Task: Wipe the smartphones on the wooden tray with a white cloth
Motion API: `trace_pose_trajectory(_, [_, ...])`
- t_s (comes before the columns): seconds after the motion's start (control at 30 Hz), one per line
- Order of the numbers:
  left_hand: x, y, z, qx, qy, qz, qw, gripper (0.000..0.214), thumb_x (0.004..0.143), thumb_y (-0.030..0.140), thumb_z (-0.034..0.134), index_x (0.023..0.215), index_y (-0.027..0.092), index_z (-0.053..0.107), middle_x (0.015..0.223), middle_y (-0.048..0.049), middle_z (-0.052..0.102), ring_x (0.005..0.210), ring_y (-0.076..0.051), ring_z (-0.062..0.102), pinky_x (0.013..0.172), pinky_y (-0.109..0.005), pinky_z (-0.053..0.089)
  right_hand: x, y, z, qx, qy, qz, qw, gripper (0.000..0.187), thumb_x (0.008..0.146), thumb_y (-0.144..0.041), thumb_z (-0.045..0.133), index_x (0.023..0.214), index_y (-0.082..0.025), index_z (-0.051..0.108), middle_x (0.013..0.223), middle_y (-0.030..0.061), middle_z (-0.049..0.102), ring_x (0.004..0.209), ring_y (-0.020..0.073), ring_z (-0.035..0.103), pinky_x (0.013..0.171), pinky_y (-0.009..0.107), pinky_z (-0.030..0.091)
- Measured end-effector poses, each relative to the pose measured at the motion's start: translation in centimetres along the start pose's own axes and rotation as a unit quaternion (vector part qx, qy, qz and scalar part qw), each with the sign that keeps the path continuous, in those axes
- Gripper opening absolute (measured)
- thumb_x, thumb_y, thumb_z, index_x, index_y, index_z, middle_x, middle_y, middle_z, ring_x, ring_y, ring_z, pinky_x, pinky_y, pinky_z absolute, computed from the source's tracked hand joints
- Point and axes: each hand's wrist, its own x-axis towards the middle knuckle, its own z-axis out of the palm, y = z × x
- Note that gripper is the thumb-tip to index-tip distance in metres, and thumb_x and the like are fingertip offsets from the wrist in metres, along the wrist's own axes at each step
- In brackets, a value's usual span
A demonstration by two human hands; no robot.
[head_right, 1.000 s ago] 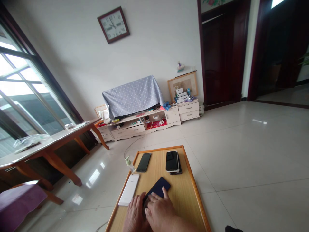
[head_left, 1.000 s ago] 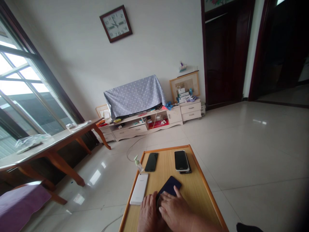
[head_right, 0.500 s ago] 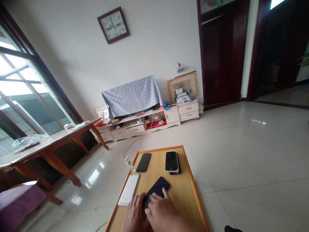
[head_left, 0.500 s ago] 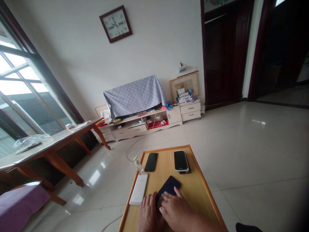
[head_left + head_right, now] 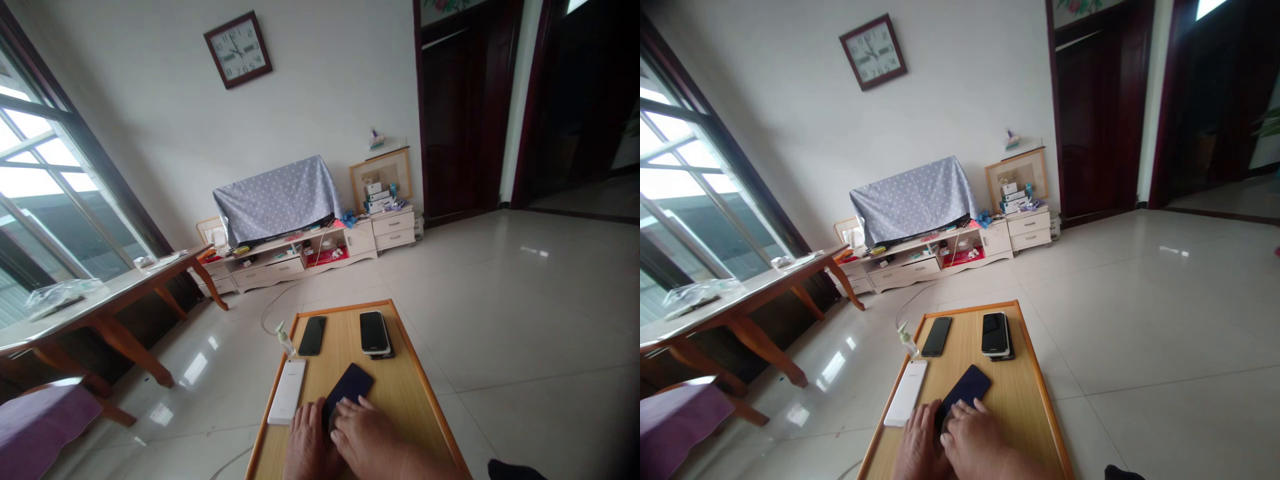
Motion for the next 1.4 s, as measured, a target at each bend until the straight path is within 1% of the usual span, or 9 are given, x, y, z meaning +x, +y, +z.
trace_pose_trajectory(0.17, [0.1, 0.8, -0.7, -0.03, 0.019, 0.004, 0.999, 0.058, 0.081, 0.046, 0.061, 0.132, 0.021, 0.054, 0.12, -0.0116, 0.064, 0.112, -0.029, 0.059, 0.102, -0.046, 0.046, 0.3, 1.7, -0.3, -0.017, 0.048, 0.094, 0.994, 0.045, 0.103, -0.034, 0.034, 0.131, -0.018, 0.065, 0.144, 0.0134, 0.057, 0.135, 0.0299, 0.05, 0.118, 0.049, 0.03])
trace_pose_trajectory(0.4, [0.3, 1.3, -1.4, -0.027, -0.035, -0.023, 0.999, 0.064, 0.069, 0.021, 0.058, 0.133, 0.019, 0.053, 0.118, -0.0106, 0.063, 0.113, -0.027, 0.057, 0.107, -0.045, 0.04, -0.6, -0.8, 0.6, 0.035, -0.014, 0.035, 0.999, 0.043, 0.099, -0.038, 0.043, 0.13, -0.018, 0.066, 0.144, 0.0132, 0.057, 0.136, 0.0312, 0.049, 0.118, 0.047, 0.03])
trace_pose_trajectory(0.57, [0.2, 1.7, -1.8, -0.043, 0.003, -0.015, 0.999, 0.055, 0.08, 0.042, 0.062, 0.13, 0.021, 0.056, 0.118, -0.011, 0.063, 0.111, -0.028, 0.058, 0.103, -0.045, 0.043, -0.3, 1.2, -1.1, -0.002, 0.051, 0.082, 0.995, 0.044, 0.103, -0.032, 0.034, 0.122, -0.02, 0.071, 0.134, 0.0125, 0.065, 0.13, 0.0272, 0.056, 0.116, 0.044, 0.034])
trace_pose_trajectory(0.67, [0.2, 1.9, -2.0, -0.048, 0.007, -0.017, 0.999, 0.055, 0.079, 0.044, 0.064, 0.129, 0.022, 0.057, 0.118, -0.0109, 0.063, 0.11, -0.028, 0.058, 0.102, -0.045, 0.044, -0.3, 2.0, -1.0, -0.016, 0.072, 0.116, 0.991, 0.043, 0.103, -0.034, 0.037, 0.126, -0.017, 0.069, 0.135, 0.0145, 0.064, 0.132, 0.0282, 0.054, 0.116, 0.044, 0.033])
trace_pose_trajectory(0.8, [0.3, 2.1, -2.4, -0.05, -0.02, -0.029, 0.998, 0.052, 0.08, 0.044, 0.062, 0.128, 0.022, 0.058, 0.117, -0.0098, 0.063, 0.111, -0.028, 0.057, 0.102, -0.044, 0.043, -1.0, 0.9, 0.7, -0.015, 0.056, 0.075, 0.996, 0.045, 0.101, -0.036, 0.041, 0.132, -0.014, 0.065, 0.141, 0.017, 0.059, 0.135, 0.0313, 0.05, 0.118, 0.046, 0.031])
trace_pose_trajectory(0.9, [0.4, 2.3, -2.5, -0.045, -0.033, -0.034, 0.998, 0.054, 0.079, 0.043, 0.062, 0.128, 0.022, 0.057, 0.117, -0.0095, 0.062, 0.113, -0.028, 0.057, 0.104, -0.044, 0.042, -1.2, 0.5, 0.8, 0.005, 0.046, 0.048, 0.998, 0.042, 0.102, -0.034, 0.038, 0.125, -0.017, 0.069, 0.137, 0.0139, 0.063, 0.132, 0.0284, 0.054, 0.117, 0.043, 0.031])
trace_pose_trajectory(1.1, [0.3, 2.1, -2.1, -0.041, -0.017, -0.033, 0.998, 0.054, 0.081, 0.044, 0.061, 0.13, 0.022, 0.056, 0.121, -0.0102, 0.061, 0.116, -0.029, 0.055, 0.106, -0.045, 0.04, -0.2, 2.7, -1.8, 0.003, 0.084, 0.122, 0.989, 0.039, 0.102, -0.029, 0.037, 0.113, -0.022, 0.073, 0.124, 0.0096, 0.071, 0.122, 0.0234, 0.06, 0.114, 0.039, 0.034])
trace_pose_trajectory(1.3, [0.1, 1.9, -2.0, -0.045, -0.011, -0.032, 0.998, 0.053, 0.082, 0.045, 0.061, 0.129, 0.022, 0.056, 0.118, -0.0098, 0.061, 0.114, -0.028, 0.056, 0.105, -0.045, 0.041, -0.8, 1.4, -0.2, 0.015, 0.061, 0.107, 0.992, 0.038, 0.099, -0.03, 0.04, 0.118, -0.02, 0.071, 0.132, 0.0116, 0.066, 0.128, 0.0257, 0.056, 0.115, 0.039, 0.032])
trace_pose_trajectory(1.4, [0.1, 2.0, -2.0, -0.047, -0.013, -0.033, 0.998, 0.053, 0.083, 0.045, 0.06, 0.13, 0.022, 0.055, 0.12, -0.0103, 0.061, 0.116, -0.029, 0.056, 0.106, -0.046, 0.041, -1.0, 1.6, -0.3, 0.023, 0.057, 0.099, 0.993, 0.038, 0.1, -0.03, 0.039, 0.118, -0.021, 0.072, 0.133, 0.011, 0.066, 0.128, 0.0245, 0.056, 0.115, 0.038, 0.032])
